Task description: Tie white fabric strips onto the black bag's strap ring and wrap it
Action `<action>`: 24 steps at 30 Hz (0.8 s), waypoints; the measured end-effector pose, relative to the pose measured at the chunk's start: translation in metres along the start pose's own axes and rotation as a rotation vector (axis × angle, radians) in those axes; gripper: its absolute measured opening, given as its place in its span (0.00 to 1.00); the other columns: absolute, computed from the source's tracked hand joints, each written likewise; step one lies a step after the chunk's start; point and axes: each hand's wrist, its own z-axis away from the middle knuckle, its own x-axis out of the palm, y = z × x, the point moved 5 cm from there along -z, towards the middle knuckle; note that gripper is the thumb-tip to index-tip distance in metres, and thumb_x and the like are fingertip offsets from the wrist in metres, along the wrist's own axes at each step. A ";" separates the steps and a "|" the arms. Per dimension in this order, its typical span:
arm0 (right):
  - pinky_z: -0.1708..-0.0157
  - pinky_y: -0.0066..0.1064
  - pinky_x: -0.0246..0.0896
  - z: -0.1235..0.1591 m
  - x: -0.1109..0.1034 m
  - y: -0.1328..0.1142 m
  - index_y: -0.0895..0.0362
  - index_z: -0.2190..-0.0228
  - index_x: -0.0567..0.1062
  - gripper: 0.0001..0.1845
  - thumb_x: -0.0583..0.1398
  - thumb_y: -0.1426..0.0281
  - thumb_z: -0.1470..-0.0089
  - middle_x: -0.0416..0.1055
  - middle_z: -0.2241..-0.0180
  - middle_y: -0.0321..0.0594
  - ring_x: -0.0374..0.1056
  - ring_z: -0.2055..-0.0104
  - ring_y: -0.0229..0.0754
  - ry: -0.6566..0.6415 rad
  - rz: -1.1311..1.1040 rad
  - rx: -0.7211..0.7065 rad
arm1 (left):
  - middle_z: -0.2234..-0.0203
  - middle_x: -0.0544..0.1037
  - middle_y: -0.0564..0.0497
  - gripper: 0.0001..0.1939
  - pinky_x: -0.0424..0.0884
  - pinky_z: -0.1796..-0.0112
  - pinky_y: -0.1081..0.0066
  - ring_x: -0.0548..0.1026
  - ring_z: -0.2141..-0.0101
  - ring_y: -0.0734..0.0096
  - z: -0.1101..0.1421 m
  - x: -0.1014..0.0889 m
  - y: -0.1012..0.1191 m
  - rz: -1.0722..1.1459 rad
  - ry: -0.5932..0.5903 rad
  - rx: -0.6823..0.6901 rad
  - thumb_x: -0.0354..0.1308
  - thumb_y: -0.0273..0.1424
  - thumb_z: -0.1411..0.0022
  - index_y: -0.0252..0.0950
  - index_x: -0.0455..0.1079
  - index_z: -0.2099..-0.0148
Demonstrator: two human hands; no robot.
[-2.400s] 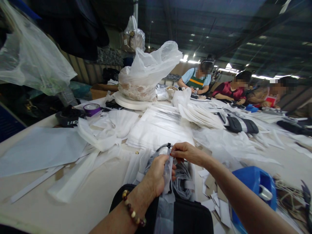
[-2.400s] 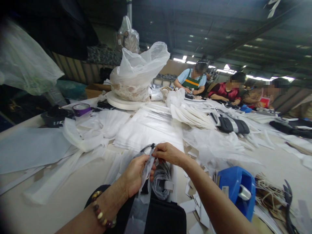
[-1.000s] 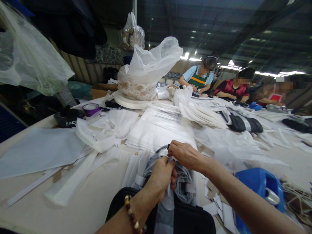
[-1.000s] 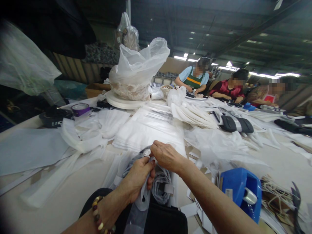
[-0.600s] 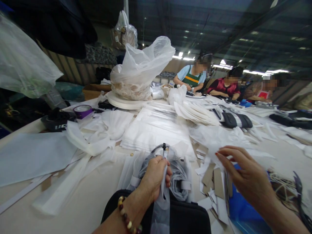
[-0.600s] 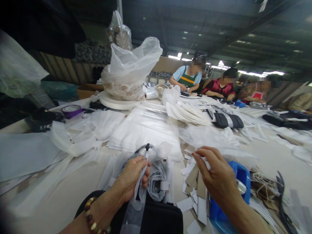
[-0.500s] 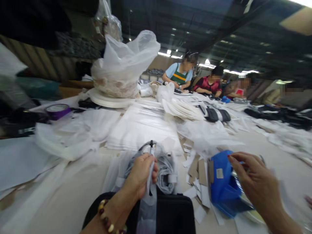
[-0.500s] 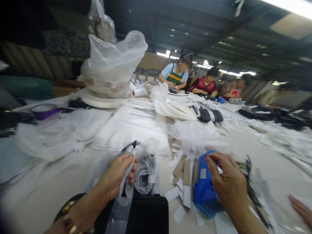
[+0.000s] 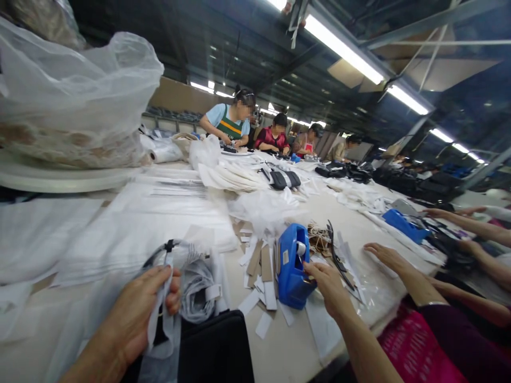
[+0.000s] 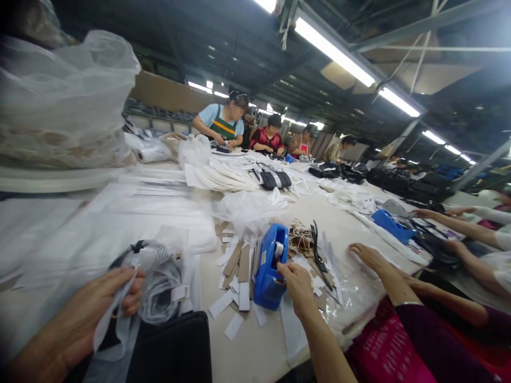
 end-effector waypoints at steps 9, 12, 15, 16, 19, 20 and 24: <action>0.61 0.33 0.59 0.054 -0.012 -0.010 0.57 0.81 0.72 0.18 0.59 0.53 0.58 0.68 0.67 0.41 0.63 0.61 0.45 0.356 -0.328 0.152 | 0.87 0.65 0.59 0.12 0.54 0.86 0.78 0.58 0.88 0.79 -0.009 -0.005 -0.005 0.069 0.046 -0.011 0.60 0.34 0.60 0.34 0.63 0.72; 0.63 0.30 0.58 0.082 -0.003 0.002 0.56 0.80 0.74 0.20 0.63 0.52 0.63 0.68 0.69 0.39 0.62 0.63 0.43 0.394 -0.454 0.274 | 0.87 0.65 0.58 0.14 0.54 0.86 0.77 0.58 0.88 0.78 -0.007 -0.005 -0.004 0.062 0.074 -0.023 0.60 0.34 0.64 0.35 0.64 0.72; 0.68 0.28 0.57 0.096 0.016 0.015 0.57 0.77 0.75 0.23 0.65 0.50 0.67 0.69 0.73 0.38 0.61 0.69 0.39 0.321 -0.589 0.424 | 0.87 0.64 0.58 0.09 0.54 0.85 0.77 0.58 0.88 0.78 -0.004 -0.004 -0.003 0.050 0.090 -0.038 0.57 0.33 0.57 0.35 0.64 0.71; 0.70 0.28 0.57 0.097 0.024 0.018 0.58 0.77 0.75 0.25 0.66 0.49 0.69 0.69 0.75 0.37 0.61 0.72 0.38 0.294 -0.668 0.477 | 0.87 0.64 0.58 0.07 0.54 0.85 0.77 0.58 0.88 0.78 -0.003 -0.004 -0.003 0.047 0.096 -0.043 0.56 0.32 0.54 0.36 0.64 0.71; 0.79 0.25 0.52 0.094 0.041 0.022 0.59 0.79 0.71 0.27 0.69 0.50 0.76 0.66 0.82 0.34 0.58 0.80 0.34 0.274 -0.895 0.584 | 0.86 0.64 0.59 0.04 0.55 0.83 0.77 0.59 0.87 0.79 -0.003 -0.004 -0.003 0.030 0.091 -0.043 0.54 0.31 0.49 0.36 0.64 0.70; 0.81 0.24 0.50 0.092 0.043 0.021 0.59 0.80 0.70 0.27 0.70 0.51 0.77 0.65 0.83 0.32 0.56 0.81 0.32 0.277 -0.921 0.586 | 0.86 0.65 0.58 0.04 0.55 0.83 0.77 0.59 0.87 0.79 -0.004 -0.004 -0.004 0.024 0.077 -0.041 0.54 0.31 0.48 0.35 0.64 0.71; 0.84 0.22 0.45 0.083 0.035 0.024 0.60 0.81 0.69 0.27 0.70 0.51 0.75 0.62 0.86 0.30 0.53 0.84 0.29 0.253 -0.833 0.533 | 0.87 0.64 0.59 0.04 0.54 0.84 0.79 0.58 0.88 0.80 -0.008 -0.004 -0.003 0.027 0.055 -0.010 0.53 0.30 0.50 0.34 0.63 0.71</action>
